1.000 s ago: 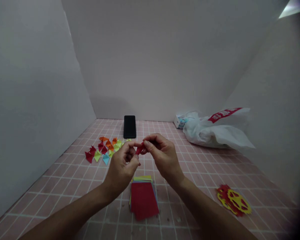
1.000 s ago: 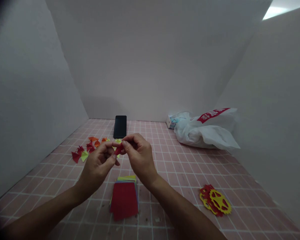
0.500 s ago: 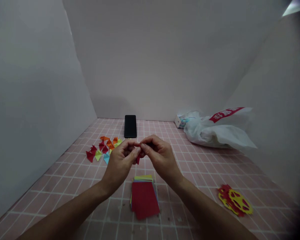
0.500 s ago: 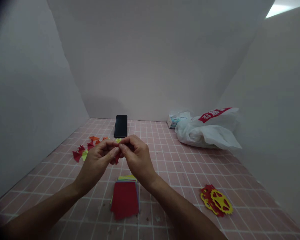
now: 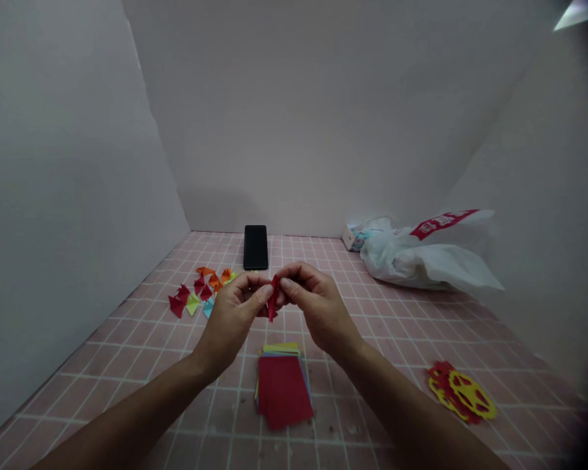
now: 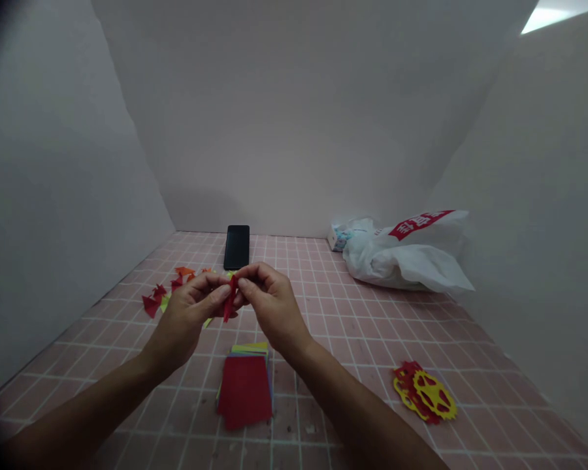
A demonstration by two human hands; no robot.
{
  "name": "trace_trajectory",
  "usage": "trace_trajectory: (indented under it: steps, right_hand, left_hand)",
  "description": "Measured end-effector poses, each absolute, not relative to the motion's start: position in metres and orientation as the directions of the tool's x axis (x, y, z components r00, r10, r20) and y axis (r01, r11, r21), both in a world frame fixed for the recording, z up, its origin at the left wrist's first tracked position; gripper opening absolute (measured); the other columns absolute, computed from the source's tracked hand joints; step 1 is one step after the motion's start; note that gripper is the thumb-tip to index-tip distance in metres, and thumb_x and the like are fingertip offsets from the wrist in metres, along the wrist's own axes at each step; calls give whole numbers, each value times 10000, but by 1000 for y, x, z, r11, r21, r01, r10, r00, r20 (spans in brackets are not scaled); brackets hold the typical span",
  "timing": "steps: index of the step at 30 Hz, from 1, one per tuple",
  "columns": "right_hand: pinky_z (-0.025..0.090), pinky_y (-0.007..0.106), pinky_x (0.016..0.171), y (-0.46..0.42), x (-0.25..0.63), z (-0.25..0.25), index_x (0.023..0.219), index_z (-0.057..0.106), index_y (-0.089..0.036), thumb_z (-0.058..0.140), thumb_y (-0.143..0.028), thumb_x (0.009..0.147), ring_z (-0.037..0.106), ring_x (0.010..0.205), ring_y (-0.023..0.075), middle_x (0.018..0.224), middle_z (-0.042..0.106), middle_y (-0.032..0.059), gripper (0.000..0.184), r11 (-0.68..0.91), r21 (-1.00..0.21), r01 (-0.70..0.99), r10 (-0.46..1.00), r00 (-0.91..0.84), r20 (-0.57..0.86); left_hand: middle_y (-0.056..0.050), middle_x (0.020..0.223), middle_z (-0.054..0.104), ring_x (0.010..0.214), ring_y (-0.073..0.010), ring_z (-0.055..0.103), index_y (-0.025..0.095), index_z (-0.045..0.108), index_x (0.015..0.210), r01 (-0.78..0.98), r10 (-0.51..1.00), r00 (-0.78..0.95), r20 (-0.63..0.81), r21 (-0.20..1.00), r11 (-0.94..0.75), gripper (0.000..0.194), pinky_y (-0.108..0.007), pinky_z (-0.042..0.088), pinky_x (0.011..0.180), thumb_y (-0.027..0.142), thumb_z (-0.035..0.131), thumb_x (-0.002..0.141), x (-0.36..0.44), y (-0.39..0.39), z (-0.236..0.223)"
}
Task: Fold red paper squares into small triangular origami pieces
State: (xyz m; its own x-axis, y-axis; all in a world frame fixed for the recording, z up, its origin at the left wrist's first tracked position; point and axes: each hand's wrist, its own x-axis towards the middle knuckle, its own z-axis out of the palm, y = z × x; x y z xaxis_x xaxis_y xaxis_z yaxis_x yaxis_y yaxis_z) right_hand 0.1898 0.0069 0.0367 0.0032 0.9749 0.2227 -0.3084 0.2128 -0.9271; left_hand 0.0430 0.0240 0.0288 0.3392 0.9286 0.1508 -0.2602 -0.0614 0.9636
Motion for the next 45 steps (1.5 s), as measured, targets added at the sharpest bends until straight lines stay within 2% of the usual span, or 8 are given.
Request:
trace_trajectory:
  steps: [10, 21, 29, 45]
  right_hand:
    - [536, 262, 574, 8, 189, 36, 813, 644, -173, 736, -235, 750, 606, 573, 107, 633, 633, -30, 128, 170, -928, -332, 983, -16, 186]
    - [530, 269, 599, 7, 190, 36, 820, 632, -173, 687, -294, 832, 599, 555, 106, 607, 632, -29, 134, 149, -929, -339, 982, -63, 181]
    - [540, 277, 601, 7, 191, 36, 804, 623, -175, 726, -292, 798, 614, 563, 113, 622, 628, -30, 156, 136, -925, -355, 981, -80, 175]
    - [546, 270, 598, 6, 191, 37, 797, 620, -177, 717, -273, 816, 635, 581, 118, 635, 637, -26, 139, 197, -943, -269, 972, -68, 223]
  left_hand:
    - [4, 759, 718, 683, -105, 666, 173, 663, 914, -295, 933, 321, 162, 953, -64, 126, -209, 533, 644, 277, 714, 867, 43, 24, 27]
    - [9, 765, 715, 676, -99, 654, 172, 673, 914, -297, 928, 344, 145, 954, -38, 114, -214, 532, 656, 269, 711, 868, 42, 26, 27]
    - [8, 749, 723, 679, -104, 672, 170, 679, 891, -311, 921, 359, 150, 950, -33, 90, -230, 549, 695, 250, 708, 863, 41, 25, 30]
    - [11, 723, 692, 654, -111, 644, 167, 650, 841, -241, 929, 326, 178, 965, -100, 126, -227, 519, 633, 280, 703, 861, 43, 25, 30]
